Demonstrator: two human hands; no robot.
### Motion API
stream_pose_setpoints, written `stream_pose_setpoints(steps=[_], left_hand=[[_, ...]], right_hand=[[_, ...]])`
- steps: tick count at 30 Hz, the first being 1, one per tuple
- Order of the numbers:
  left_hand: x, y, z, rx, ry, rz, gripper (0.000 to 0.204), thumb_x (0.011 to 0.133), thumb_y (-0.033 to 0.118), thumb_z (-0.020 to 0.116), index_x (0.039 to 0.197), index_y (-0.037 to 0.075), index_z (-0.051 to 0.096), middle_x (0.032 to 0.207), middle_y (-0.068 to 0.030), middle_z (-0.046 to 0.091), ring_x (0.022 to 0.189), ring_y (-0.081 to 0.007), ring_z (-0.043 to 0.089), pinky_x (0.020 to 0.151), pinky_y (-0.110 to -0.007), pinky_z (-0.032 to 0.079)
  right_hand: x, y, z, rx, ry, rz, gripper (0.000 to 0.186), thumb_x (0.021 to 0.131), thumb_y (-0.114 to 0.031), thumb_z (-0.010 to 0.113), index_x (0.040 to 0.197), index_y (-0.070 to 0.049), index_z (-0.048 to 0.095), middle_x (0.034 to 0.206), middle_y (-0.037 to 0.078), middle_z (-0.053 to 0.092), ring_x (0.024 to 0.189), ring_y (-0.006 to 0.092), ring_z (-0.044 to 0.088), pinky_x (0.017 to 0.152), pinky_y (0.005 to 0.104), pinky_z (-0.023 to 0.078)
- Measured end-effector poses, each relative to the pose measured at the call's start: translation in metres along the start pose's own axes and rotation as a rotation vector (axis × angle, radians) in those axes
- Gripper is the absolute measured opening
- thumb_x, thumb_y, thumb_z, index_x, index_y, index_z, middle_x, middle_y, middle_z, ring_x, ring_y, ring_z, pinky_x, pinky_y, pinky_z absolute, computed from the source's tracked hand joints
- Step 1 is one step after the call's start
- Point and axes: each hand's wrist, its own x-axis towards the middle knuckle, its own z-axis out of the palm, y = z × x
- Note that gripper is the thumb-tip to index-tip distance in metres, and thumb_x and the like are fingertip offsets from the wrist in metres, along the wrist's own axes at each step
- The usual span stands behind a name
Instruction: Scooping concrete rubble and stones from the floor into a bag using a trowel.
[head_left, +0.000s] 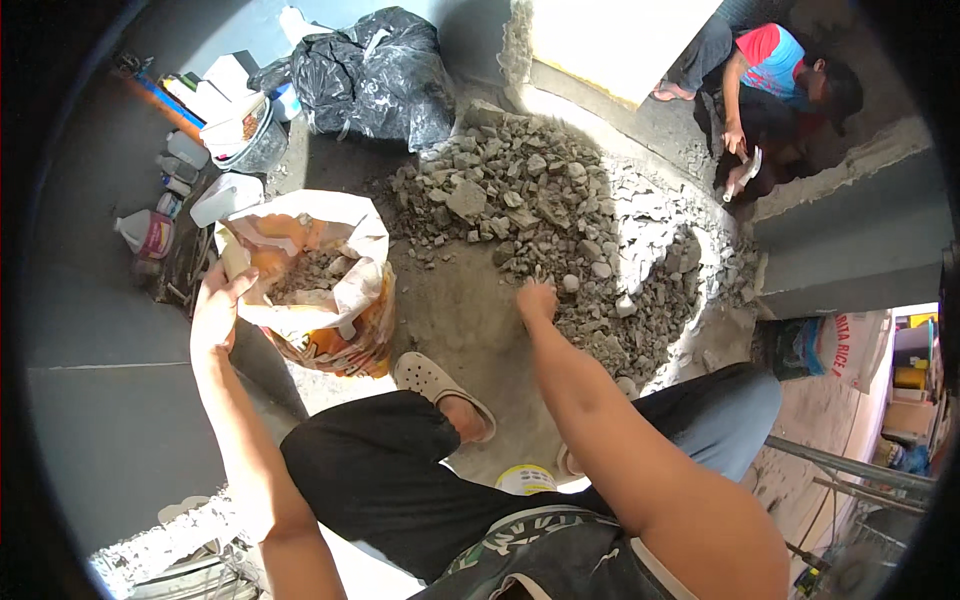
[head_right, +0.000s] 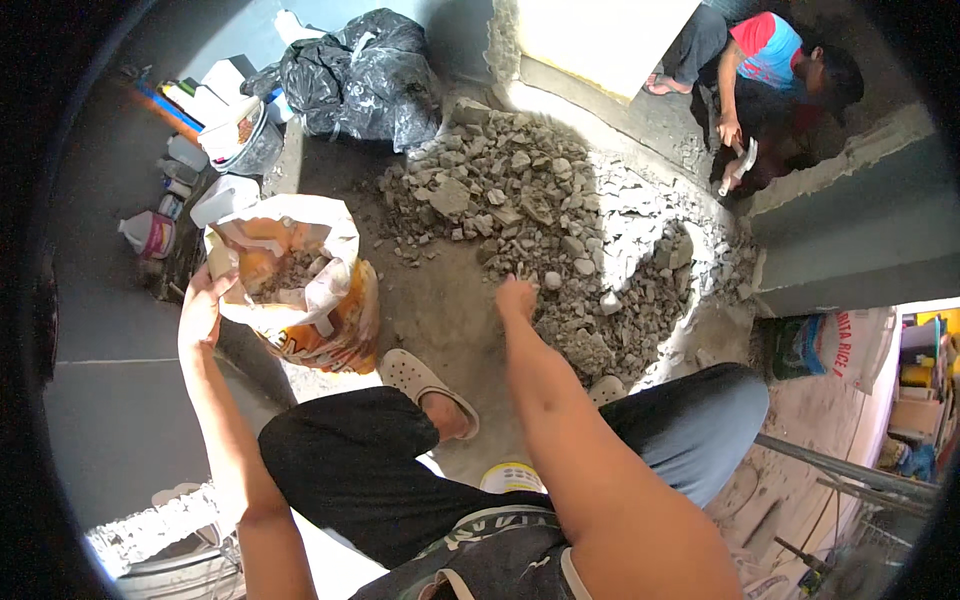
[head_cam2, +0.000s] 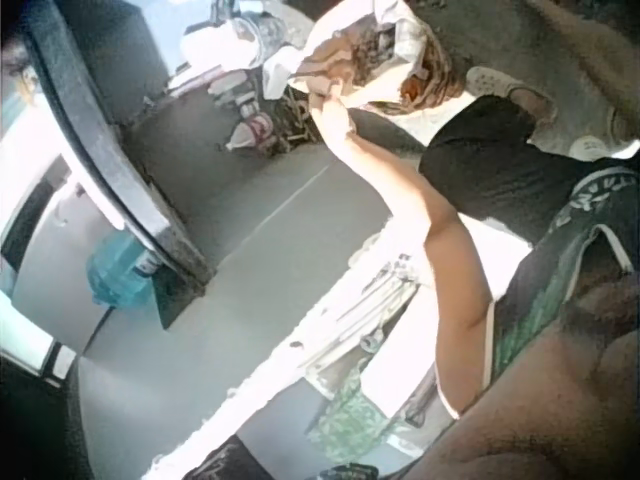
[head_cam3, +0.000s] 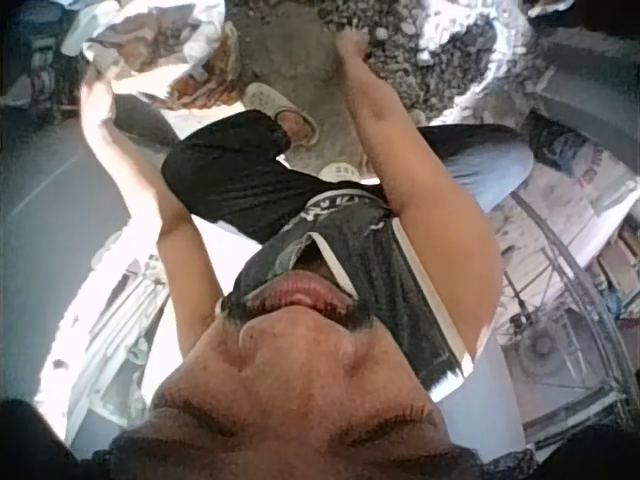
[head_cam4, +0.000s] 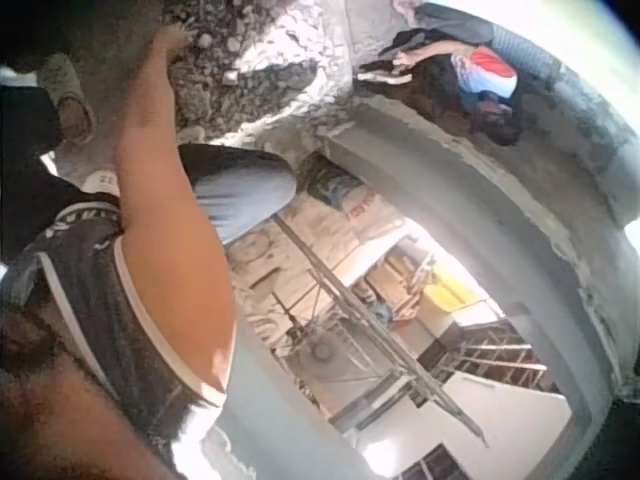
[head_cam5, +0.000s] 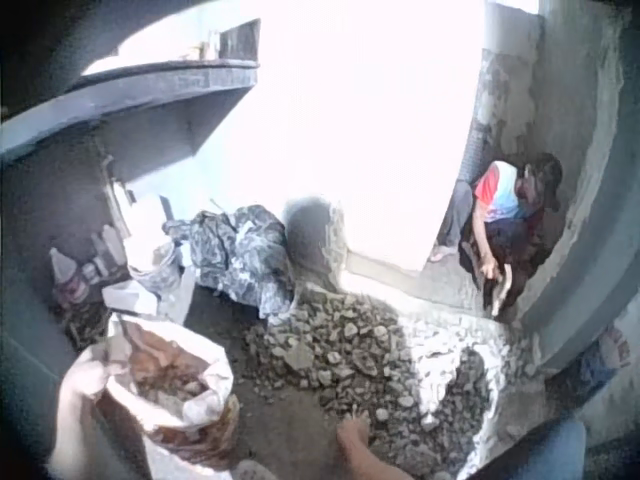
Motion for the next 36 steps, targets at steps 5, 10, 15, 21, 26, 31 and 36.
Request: stream_pose_setpoints(steps=[5,10,15,21,26,31,36], left_hand=[[0.017,-0.005,0.019,-0.054,0.033,-0.013,0.04,0.083,0.008,0.063,0.119,-0.006,0.055,0.104,-0.0086,0.063,0.092,-0.0168,0.057,0.084,-0.031,0.045],[0.004,-0.014,0.001,-0.048,0.11,-0.018,0.04,0.081,0.007,0.062,0.12,-0.001,0.057,0.101,-0.0066,0.062,0.089,-0.0178,0.06,0.078,-0.032,0.05],[0.016,-0.016,0.016,-0.091,0.088,-0.023,0.037,0.081,0.006,0.061,0.118,0.001,0.057,0.095,-0.0048,0.063,0.081,-0.0171,0.061,0.07,-0.031,0.051],[0.016,-0.019,0.013,-0.063,0.11,-0.059,0.038,0.084,0.008,0.059,0.122,0.002,0.056,0.096,-0.0066,0.063,0.078,-0.0182,0.061,0.067,-0.033,0.053],[0.005,-0.007,0.016,0.07,0.11,-0.068,0.038,0.085,0.01,0.06,0.121,0.0,0.055,0.094,-0.0067,0.062,0.074,-0.016,0.057,0.061,-0.031,0.048],[0.004,-0.013,0.003,0.033,0.182,-0.049,0.037,0.084,0.008,0.06,0.12,0.0,0.055,0.092,-0.0057,0.06,0.076,-0.0173,0.057,0.068,-0.031,0.049],[-0.001,-0.009,0.019,0.02,0.127,-0.057,0.04,0.083,0.005,0.059,0.122,-0.001,0.055,0.097,-0.0066,0.061,0.081,-0.0173,0.058,0.071,-0.031,0.049]], right_hand=[[0.015,0.03,-0.035,-0.054,-0.022,-0.115,0.054,0.098,-0.044,0.05,0.112,0.007,0.062,0.112,0.023,0.066,0.102,0.0365,0.064,0.087,0.0462,0.051],[-0.035,0.012,-0.07,-0.091,-0.098,-0.207,0.053,0.096,-0.045,0.053,0.096,0.006,0.067,0.1,0.025,0.068,0.088,0.0361,0.068,0.077,0.0475,0.052],[-0.04,-0.007,-0.125,-0.151,-0.12,-0.464,0.052,0.094,-0.042,0.057,0.082,0.008,0.066,0.079,0.022,0.069,0.079,0.0371,0.068,0.078,0.0474,0.053],[-0.09,-0.066,-0.183,-0.231,-0.193,-0.655,0.047,0.094,-0.037,0.059,0.092,0.01,0.062,0.076,0.022,0.067,0.073,0.0326,0.068,0.073,0.0439,0.052],[-0.187,-0.12,-0.236,-0.212,-0.363,-0.82,0.05,0.094,-0.037,0.058,0.1,0.013,0.061,0.086,0.027,0.068,0.081,0.0362,0.069,0.074,0.046,0.053],[-0.251,-0.15,-0.196,-0.359,-0.22,-1.291,0.041,0.087,-0.032,0.063,0.097,0.008,0.065,0.089,0.026,0.068,0.085,0.0401,0.068,0.076,0.0454,0.054],[-0.265,-0.14,-0.149,-0.661,-0.096,-1.635,0.026,0.087,-0.024,0.061,0.094,0.0,0.067,0.093,0.018,0.068,0.085,0.0368,0.067,0.07,0.0439,0.055]])
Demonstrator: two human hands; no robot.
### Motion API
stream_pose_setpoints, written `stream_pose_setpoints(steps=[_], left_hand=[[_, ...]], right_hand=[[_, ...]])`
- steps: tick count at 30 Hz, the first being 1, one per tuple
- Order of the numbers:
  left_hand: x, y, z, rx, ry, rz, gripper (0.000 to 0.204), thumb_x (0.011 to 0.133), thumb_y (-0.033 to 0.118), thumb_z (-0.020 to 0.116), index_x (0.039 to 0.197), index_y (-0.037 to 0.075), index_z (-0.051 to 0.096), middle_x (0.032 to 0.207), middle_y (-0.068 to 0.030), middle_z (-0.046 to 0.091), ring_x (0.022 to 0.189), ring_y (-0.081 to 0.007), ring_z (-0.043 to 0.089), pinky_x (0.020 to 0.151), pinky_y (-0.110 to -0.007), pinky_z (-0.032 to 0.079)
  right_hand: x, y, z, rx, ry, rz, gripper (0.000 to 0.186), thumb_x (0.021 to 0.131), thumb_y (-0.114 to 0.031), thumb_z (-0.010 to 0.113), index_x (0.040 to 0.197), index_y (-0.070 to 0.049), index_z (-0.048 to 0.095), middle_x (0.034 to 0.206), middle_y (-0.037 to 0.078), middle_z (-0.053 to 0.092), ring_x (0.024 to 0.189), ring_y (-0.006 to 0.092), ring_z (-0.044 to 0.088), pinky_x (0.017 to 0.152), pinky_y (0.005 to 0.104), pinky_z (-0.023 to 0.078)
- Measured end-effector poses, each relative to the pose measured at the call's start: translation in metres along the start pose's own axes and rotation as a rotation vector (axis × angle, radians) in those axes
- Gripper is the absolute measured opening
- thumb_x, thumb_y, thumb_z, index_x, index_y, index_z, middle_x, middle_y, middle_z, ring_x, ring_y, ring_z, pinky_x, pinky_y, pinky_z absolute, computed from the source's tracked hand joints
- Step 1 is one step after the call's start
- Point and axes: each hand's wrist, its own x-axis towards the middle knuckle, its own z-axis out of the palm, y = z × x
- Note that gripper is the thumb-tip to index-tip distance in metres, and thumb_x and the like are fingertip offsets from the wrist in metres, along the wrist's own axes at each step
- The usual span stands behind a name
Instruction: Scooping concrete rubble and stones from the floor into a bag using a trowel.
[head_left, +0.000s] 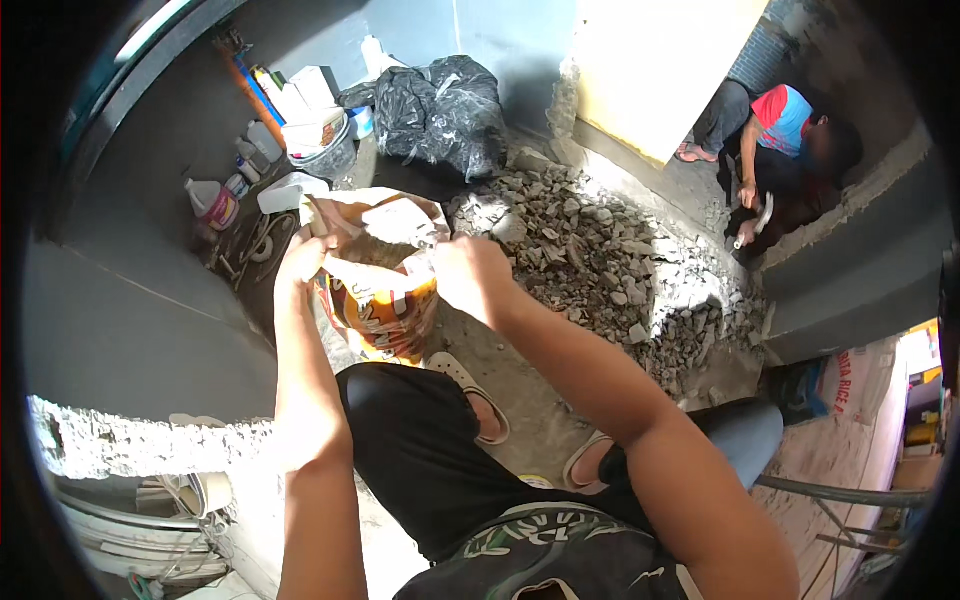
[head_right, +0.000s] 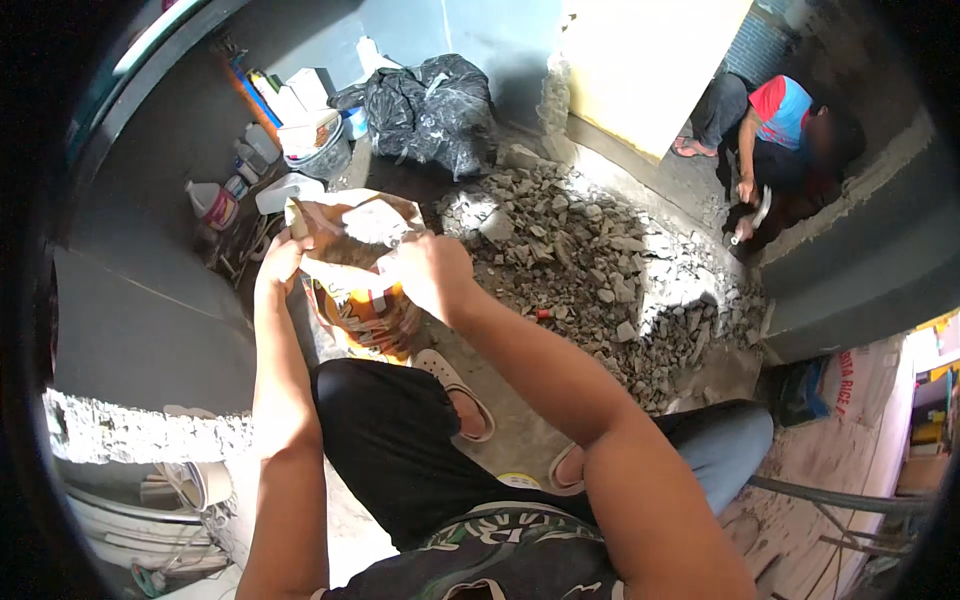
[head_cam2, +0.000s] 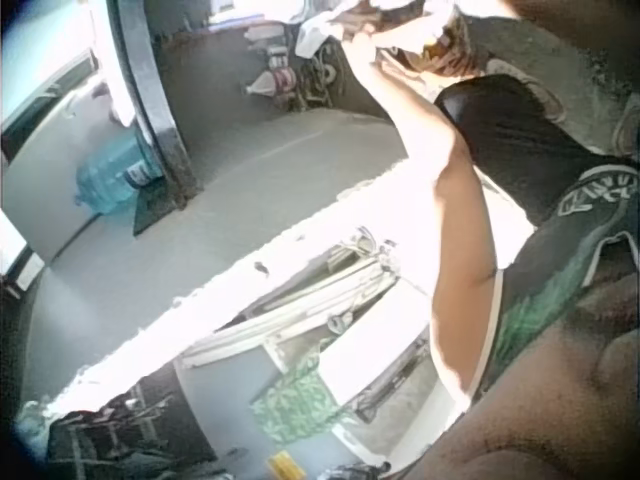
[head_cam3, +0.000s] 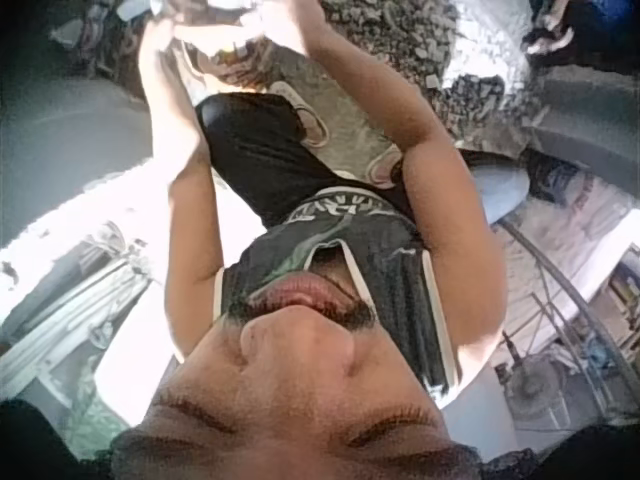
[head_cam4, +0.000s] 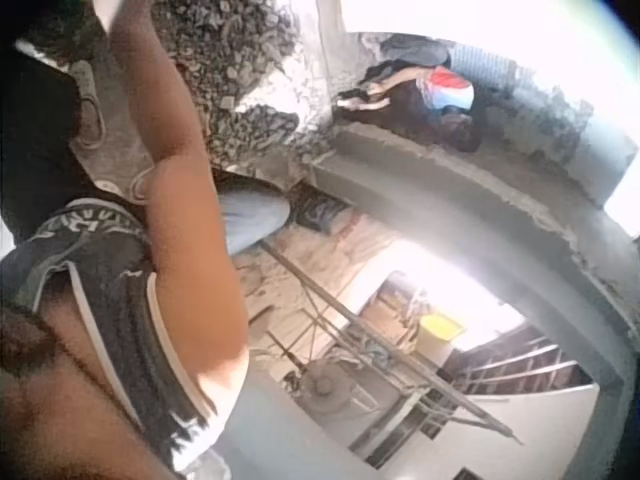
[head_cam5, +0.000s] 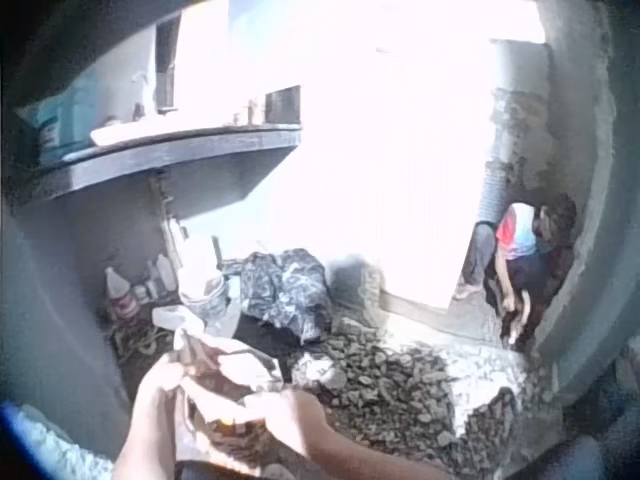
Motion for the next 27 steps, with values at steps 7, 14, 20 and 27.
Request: stream_pose_setpoints(steps=[7,14,20,27], left_hand=[[-0.011,-0.004,-0.017,-0.06,-0.04,0.122,0.045,0.081,0.008,0.063,0.124,-0.003,0.055,0.108,-0.0107,0.064,0.094,-0.0195,0.06,0.082,-0.031,0.048],[-0.004,-0.01,-0.024,-0.02,-0.042,0.084,0.044,0.082,0.007,0.059,0.125,-0.003,0.055,0.106,-0.0082,0.063,0.093,-0.0173,0.058,0.083,-0.03,0.046],[-0.016,-0.001,-0.029,-0.01,-0.052,0.072,0.052,0.082,0.008,0.059,0.133,-0.003,0.051,0.114,-0.0096,0.062,0.102,-0.0193,0.058,0.092,-0.032,0.044],[-0.012,0.002,-0.026,0.054,-0.108,0.082,0.067,0.077,0.007,0.061,0.141,-0.003,0.043,0.126,-0.0122,0.059,0.113,-0.0218,0.055,0.102,-0.032,0.038]], right_hand=[[-0.09,0.062,0.098,0.491,0.403,0.596,0.043,0.096,-0.03,0.054,0.127,0.0,0.052,0.116,0.025,0.062,0.106,0.042,0.059,0.09,0.047,0.047],[-0.193,0.076,0.245,0.751,-0.33,0.937,0.04,0.097,-0.036,0.05,0.112,-0.001,0.065,0.111,0.024,0.064,0.105,0.0378,0.061,0.09,0.0464,0.047],[-0.15,0.128,0.286,0.587,-0.171,0.98,0.042,0.097,-0.035,0.052,0.113,0.001,0.064,0.102,0.023,0.067,0.093,0.0383,0.066,0.081,0.0472,0.05],[-0.025,0.237,0.242,0.783,0.059,1.337,0.045,0.095,-0.033,0.056,0.113,0.007,0.063,0.111,0.024,0.066,0.103,0.0391,0.064,0.086,0.0466,0.05]])
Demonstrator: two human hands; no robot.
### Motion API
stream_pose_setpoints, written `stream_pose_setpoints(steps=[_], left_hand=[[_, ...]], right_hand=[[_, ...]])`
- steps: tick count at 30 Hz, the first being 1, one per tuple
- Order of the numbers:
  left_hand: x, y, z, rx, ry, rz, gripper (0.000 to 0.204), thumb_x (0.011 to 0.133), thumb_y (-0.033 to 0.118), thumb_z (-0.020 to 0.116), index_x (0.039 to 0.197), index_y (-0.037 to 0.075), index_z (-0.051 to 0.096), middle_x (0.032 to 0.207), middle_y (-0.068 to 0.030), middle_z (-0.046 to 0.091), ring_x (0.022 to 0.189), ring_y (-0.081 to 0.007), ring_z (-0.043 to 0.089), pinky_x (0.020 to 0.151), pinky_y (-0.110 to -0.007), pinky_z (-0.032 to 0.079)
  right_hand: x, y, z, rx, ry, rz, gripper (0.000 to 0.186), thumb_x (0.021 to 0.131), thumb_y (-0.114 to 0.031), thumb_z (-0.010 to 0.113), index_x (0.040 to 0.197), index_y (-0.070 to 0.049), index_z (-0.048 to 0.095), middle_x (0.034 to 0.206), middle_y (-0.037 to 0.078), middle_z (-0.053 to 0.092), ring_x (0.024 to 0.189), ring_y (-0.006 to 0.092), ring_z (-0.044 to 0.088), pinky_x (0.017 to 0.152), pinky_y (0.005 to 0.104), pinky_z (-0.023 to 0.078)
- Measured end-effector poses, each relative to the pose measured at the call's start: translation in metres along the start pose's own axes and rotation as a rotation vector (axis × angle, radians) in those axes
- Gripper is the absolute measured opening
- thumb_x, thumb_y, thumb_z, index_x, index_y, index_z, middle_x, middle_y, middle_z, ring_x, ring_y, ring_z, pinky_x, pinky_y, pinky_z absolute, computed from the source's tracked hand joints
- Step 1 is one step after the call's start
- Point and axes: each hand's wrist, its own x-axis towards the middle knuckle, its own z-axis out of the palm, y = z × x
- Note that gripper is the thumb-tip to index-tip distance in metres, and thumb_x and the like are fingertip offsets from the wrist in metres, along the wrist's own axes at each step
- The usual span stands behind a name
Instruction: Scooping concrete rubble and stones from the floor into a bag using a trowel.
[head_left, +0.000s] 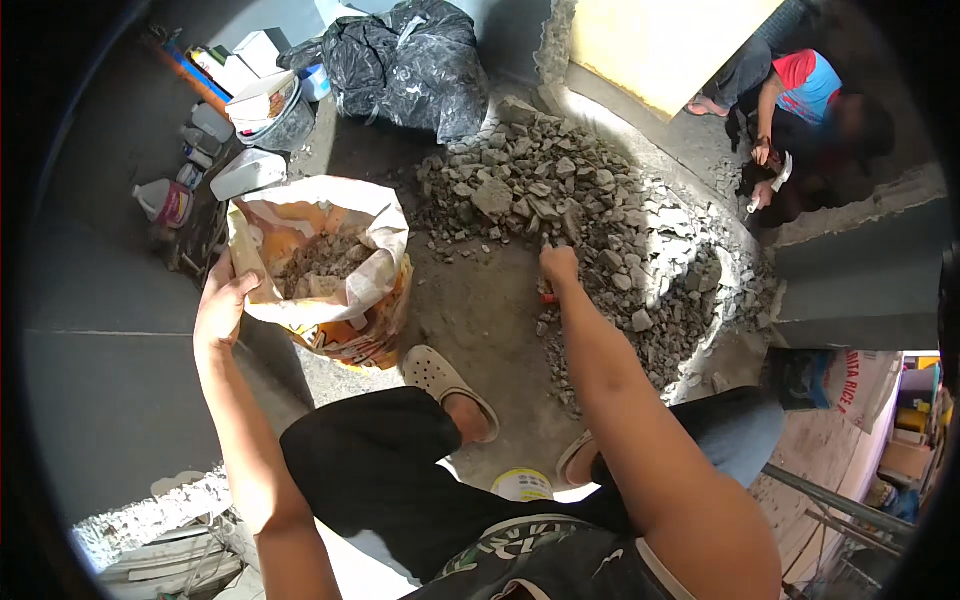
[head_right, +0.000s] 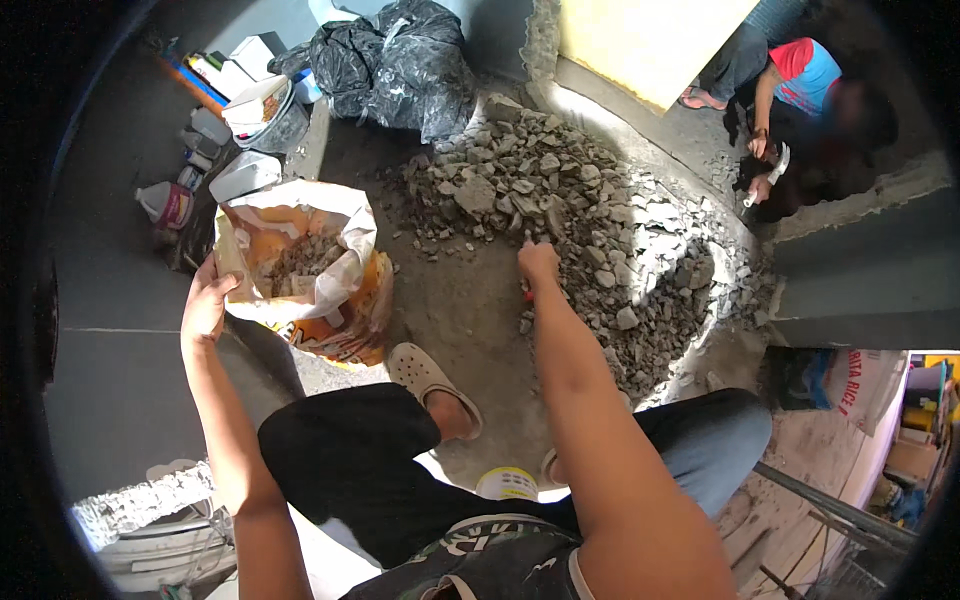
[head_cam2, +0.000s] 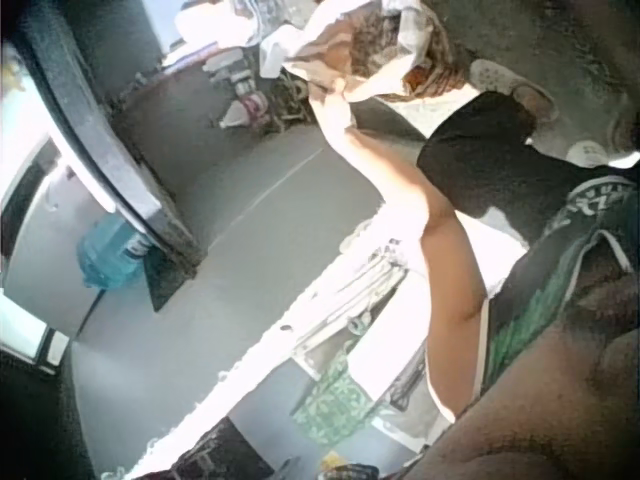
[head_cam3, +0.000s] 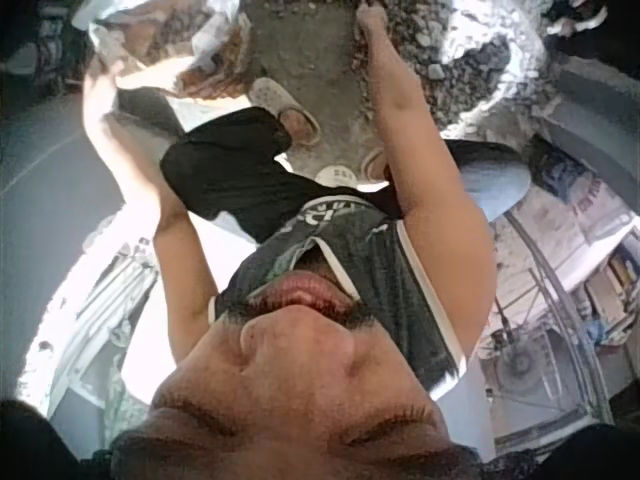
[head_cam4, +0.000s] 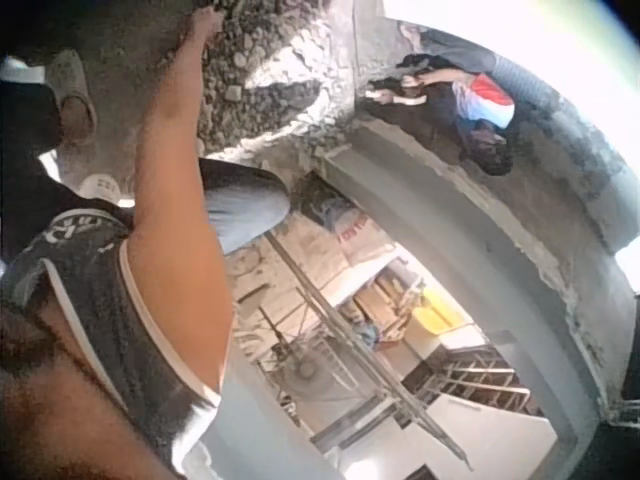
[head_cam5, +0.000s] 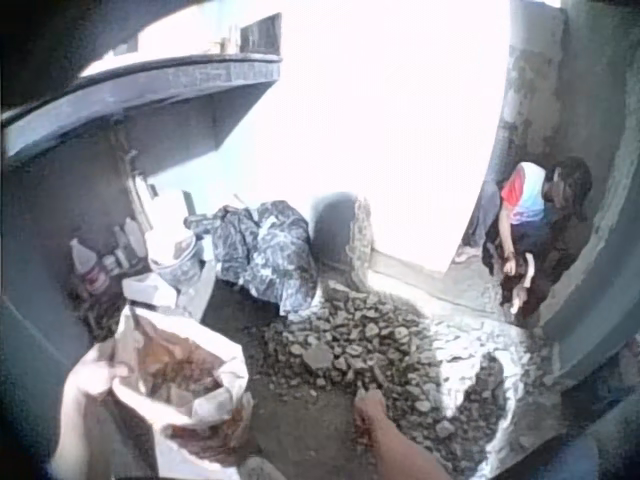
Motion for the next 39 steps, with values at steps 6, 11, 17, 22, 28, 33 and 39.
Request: stream_pose_setpoints(steps=[6,11,17,22,28,33,39], left_hand=[[0.008,0.007,0.004,0.036,-0.059,-0.005,0.067,0.077,0.007,0.061,0.14,-0.006,0.043,0.126,-0.0132,0.058,0.115,-0.0229,0.053,0.105,-0.032,0.036],[0.011,0.008,0.014,0.034,-0.008,0.017,0.064,0.077,0.008,0.06,0.138,-0.006,0.044,0.122,-0.0131,0.059,0.111,-0.0218,0.054,0.102,-0.031,0.038],[0.011,0.004,0.005,0.057,-0.029,0.009,0.059,0.078,0.008,0.061,0.134,-0.004,0.047,0.116,-0.0115,0.062,0.106,-0.0197,0.057,0.095,-0.032,0.043],[0.014,0.004,0.017,-0.049,0.001,0.01,0.055,0.079,0.007,0.06,0.132,-0.003,0.049,0.114,-0.0109,0.063,0.102,-0.021,0.059,0.091,-0.032,0.045],[0.009,-0.001,0.009,-0.025,0.007,-0.013,0.047,0.081,0.008,0.062,0.126,-0.001,0.054,0.104,-0.0055,0.062,0.092,-0.0165,0.056,0.082,-0.03,0.045],[0.01,0.01,0.018,0.102,0.003,-0.022,0.039,0.08,0.008,0.061,0.118,0.0,0.059,0.094,-0.0046,0.061,0.087,-0.0163,0.052,0.077,-0.032,0.043],[-0.003,0.018,0.034,0.029,0.072,-0.018,0.042,0.08,0.008,0.062,0.121,-0.001,0.058,0.097,-0.0052,0.061,0.087,-0.0172,0.055,0.077,-0.031,0.045]], right_hand=[[0.02,0.046,0.017,-0.043,0.051,-0.07,0.043,0.093,-0.037,0.059,0.111,0.001,0.067,0.103,0.021,0.068,0.098,0.0363,0.065,0.082,0.0453,0.05],[0.021,0.07,0.011,0.035,0.221,-0.261,0.037,0.094,-0.035,0.06,0.104,0.0,0.069,0.082,0.015,0.068,0.065,0.027,0.066,0.062,0.041,0.051],[-0.031,0.032,-0.035,0.112,0.02,-0.272,0.032,0.095,-0.029,0.06,0.099,0.001,0.069,0.067,0.01,0.062,0.052,0.0181,0.059,0.052,0.0367,0.047],[-0.075,-0.009,-0.097,0.0,0.056,-0.363,0.036,0.092,-0.032,0.062,0.107,-0.001,0.069,0.09,0.015,0.065,0.077,0.0261,0.061,0.069,0.0397,0.048],[-0.188,-0.095,-0.152,-0.164,-0.148,-0.561,0.046,0.09,-0.031,0.062,0.125,-0.001,0.061,0.12,0.024,0.063,0.11,0.0384,0.061,0.095,0.0437,0.047],[-0.271,-0.146,-0.135,-0.314,-0.093,-0.848,0.039,0.09,-0.025,0.06,0.121,-0.001,0.062,0.114,0.023,0.065,0.104,0.0408,0.063,0.091,0.0461,0.049],[-0.279,-0.126,-0.063,-0.48,0.116,-1.277,0.029,0.086,-0.014,0.062,0.112,-0.001,0.06,0.095,0.021,0.065,0.085,0.0378,0.065,0.072,0.0451,0.053]])
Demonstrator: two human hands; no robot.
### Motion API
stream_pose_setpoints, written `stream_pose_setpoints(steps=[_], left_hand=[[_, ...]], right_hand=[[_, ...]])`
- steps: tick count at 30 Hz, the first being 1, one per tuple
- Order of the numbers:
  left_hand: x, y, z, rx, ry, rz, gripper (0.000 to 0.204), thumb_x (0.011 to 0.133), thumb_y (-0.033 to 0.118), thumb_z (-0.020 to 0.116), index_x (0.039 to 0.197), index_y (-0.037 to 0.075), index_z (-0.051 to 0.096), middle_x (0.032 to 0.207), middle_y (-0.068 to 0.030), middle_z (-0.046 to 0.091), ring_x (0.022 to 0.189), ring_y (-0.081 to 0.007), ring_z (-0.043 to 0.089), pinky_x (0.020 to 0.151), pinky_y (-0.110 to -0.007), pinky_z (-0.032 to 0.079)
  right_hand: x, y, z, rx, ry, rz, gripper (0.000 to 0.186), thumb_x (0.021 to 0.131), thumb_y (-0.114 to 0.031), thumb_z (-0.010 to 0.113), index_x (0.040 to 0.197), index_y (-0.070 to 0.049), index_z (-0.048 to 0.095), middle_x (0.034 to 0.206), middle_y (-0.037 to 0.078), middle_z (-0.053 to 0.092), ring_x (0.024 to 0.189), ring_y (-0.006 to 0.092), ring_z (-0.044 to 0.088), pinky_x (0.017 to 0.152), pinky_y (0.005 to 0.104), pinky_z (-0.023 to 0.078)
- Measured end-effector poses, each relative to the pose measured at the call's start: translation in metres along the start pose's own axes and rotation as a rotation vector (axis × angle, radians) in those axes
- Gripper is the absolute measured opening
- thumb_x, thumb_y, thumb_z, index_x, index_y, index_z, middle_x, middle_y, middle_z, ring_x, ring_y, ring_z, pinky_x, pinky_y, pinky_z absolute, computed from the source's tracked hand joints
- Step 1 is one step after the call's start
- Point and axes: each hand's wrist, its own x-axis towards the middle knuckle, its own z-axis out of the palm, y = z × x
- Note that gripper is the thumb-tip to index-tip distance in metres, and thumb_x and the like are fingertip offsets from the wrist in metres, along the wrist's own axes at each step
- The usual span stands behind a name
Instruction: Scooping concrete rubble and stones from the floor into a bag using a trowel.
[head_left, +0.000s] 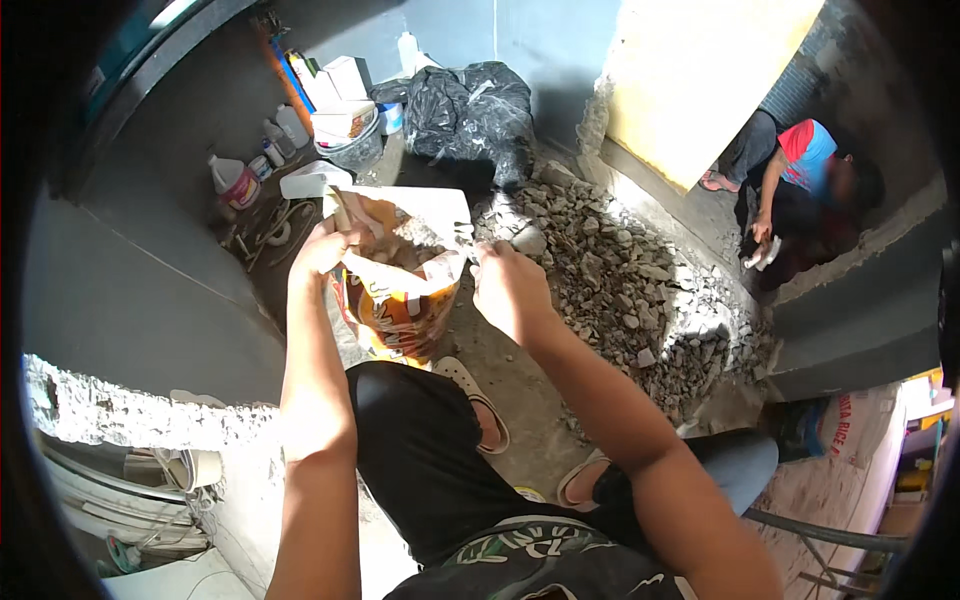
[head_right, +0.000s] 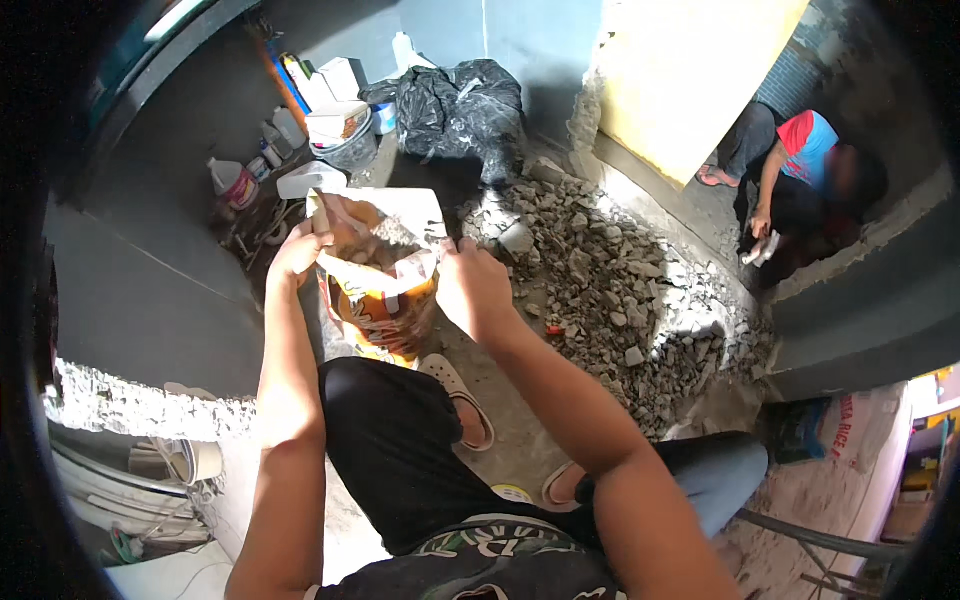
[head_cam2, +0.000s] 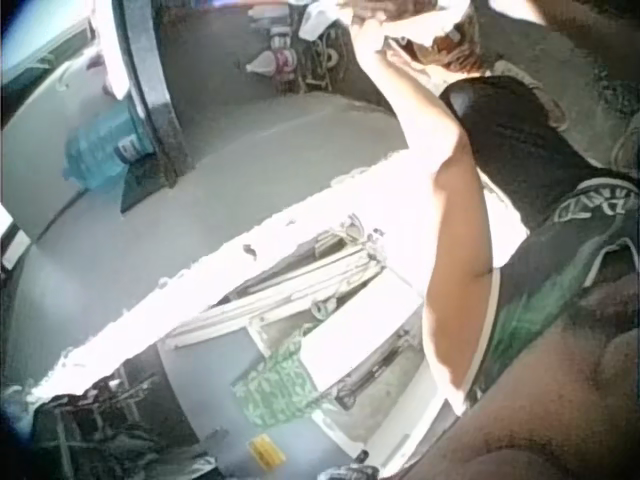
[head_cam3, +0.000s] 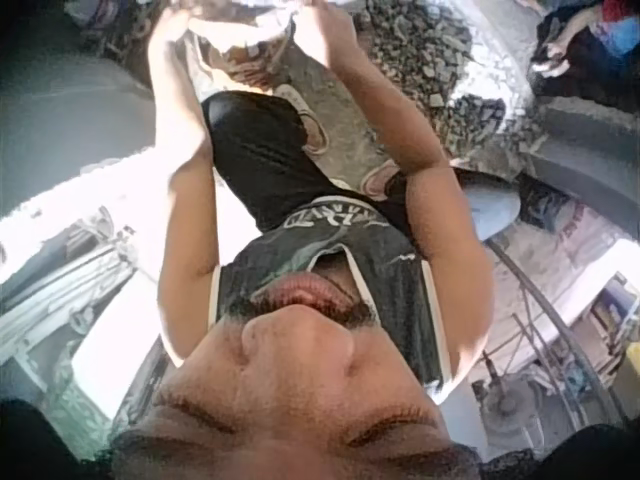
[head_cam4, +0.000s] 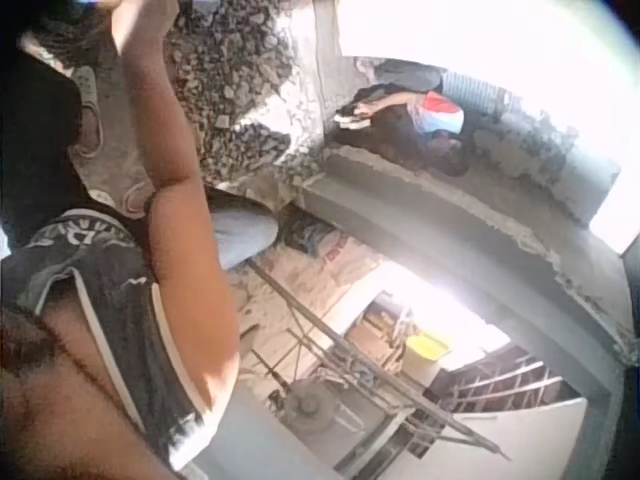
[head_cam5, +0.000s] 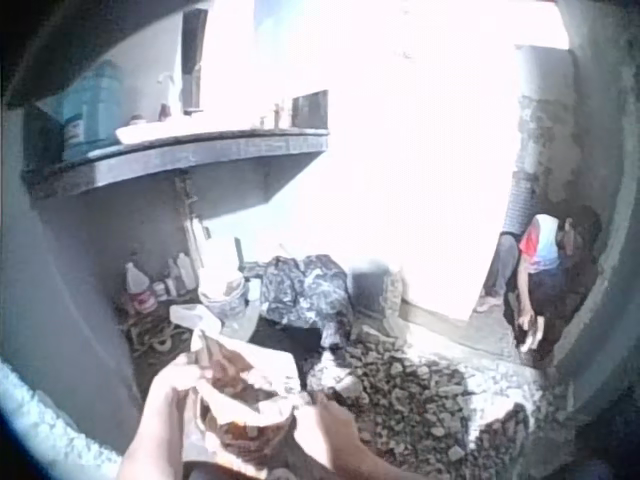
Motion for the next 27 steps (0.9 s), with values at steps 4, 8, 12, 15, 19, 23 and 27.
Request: stream_pose_setpoints(steps=[4,8,12,15,19,23,27], left_hand=[[0.0,-0.001,-0.015,-0.035,-0.079,-0.018,0.042,0.079,0.01,0.064,0.117,-0.006,0.058,0.1,-0.01,0.066,0.091,-0.0182,0.059,0.081,-0.031,0.048],[-0.004,-0.013,-0.037,-0.056,-0.038,0.01,0.051,0.08,0.01,0.062,0.128,-0.005,0.053,0.113,-0.0119,0.065,0.099,-0.021,0.061,0.088,-0.031,0.047],[0.012,-0.019,-0.029,-0.081,-0.074,0.023,0.058,0.08,0.009,0.062,0.135,-0.004,0.048,0.118,-0.0134,0.063,0.103,-0.0208,0.06,0.091,-0.031,0.046],[0.011,-0.015,-0.021,-0.06,-0.098,0.028,0.061,0.08,0.01,0.062,0.137,-0.004,0.046,0.12,-0.0135,0.062,0.105,-0.0207,0.059,0.093,-0.032,0.044],[-0.006,-0.01,-0.036,-0.006,-0.058,-0.002,0.062,0.079,0.009,0.061,0.137,-0.004,0.046,0.122,-0.0125,0.06,0.109,-0.0207,0.056,0.098,-0.031,0.041],[0.002,-0.008,-0.023,-0.009,-0.083,0.014,0.061,0.079,0.007,0.061,0.137,-0.004,0.046,0.122,-0.0115,0.06,0.111,-0.02,0.056,0.1,-0.032,0.041],[-0.001,0.003,-0.027,0.024,-0.101,-0.011,0.063,0.078,0.008,0.063,0.137,-0.005,0.045,0.124,-0.0113,0.06,0.114,-0.0196,0.056,0.102,-0.032,0.039]], right_hand=[[-0.031,0.038,0.02,0.249,0.283,0.266,0.037,0.092,-0.025,0.06,0.12,-0.001,0.054,0.102,0.023,0.064,0.092,0.0427,0.063,0.079,0.05,0.049],[-0.09,0.087,0.058,0.41,-0.127,0.781,0.045,0.095,-0.038,0.052,0.115,0.002,0.058,0.108,0.027,0.065,0.101,0.047,0.06,0.086,0.0528,0.047],[-0.17,0.123,0.158,0.336,-0.321,0.755,0.042,0.095,-0.037,0.054,0.102,0.003,0.062,0.097,0.027,0.065,0.094,0.0441,0.062,0.082,0.0493,0.048],[-0.171,0.1,0.197,0.357,-0.405,0.8,0.044,0.094,-0.039,0.056,0.102,0.004,0.063,0.1,0.028,0.065,0.097,0.0438,0.063,0.084,0.0483,0.049],[-0.121,0.09,0.212,0.442,-0.549,0.955,0.048,0.094,-0.039,0.057,0.104,0.008,0.063,0.098,0.029,0.066,0.095,0.0438,0.064,0.081,0.0489,0.05],[-0.064,0.204,0.233,0.261,-0.266,0.847,0.049,0.097,-0.037,0.053,0.103,0.011,0.062,0.093,0.027,0.068,0.085,0.0418,0.066,0.074,0.0482,0.051],[0.031,0.24,0.228,0.406,-0.356,1.107,0.047,0.1,-0.037,0.049,0.103,0.008,0.062,0.099,0.025,0.068,0.089,0.0371,0.067,0.075,0.048,0.051]])
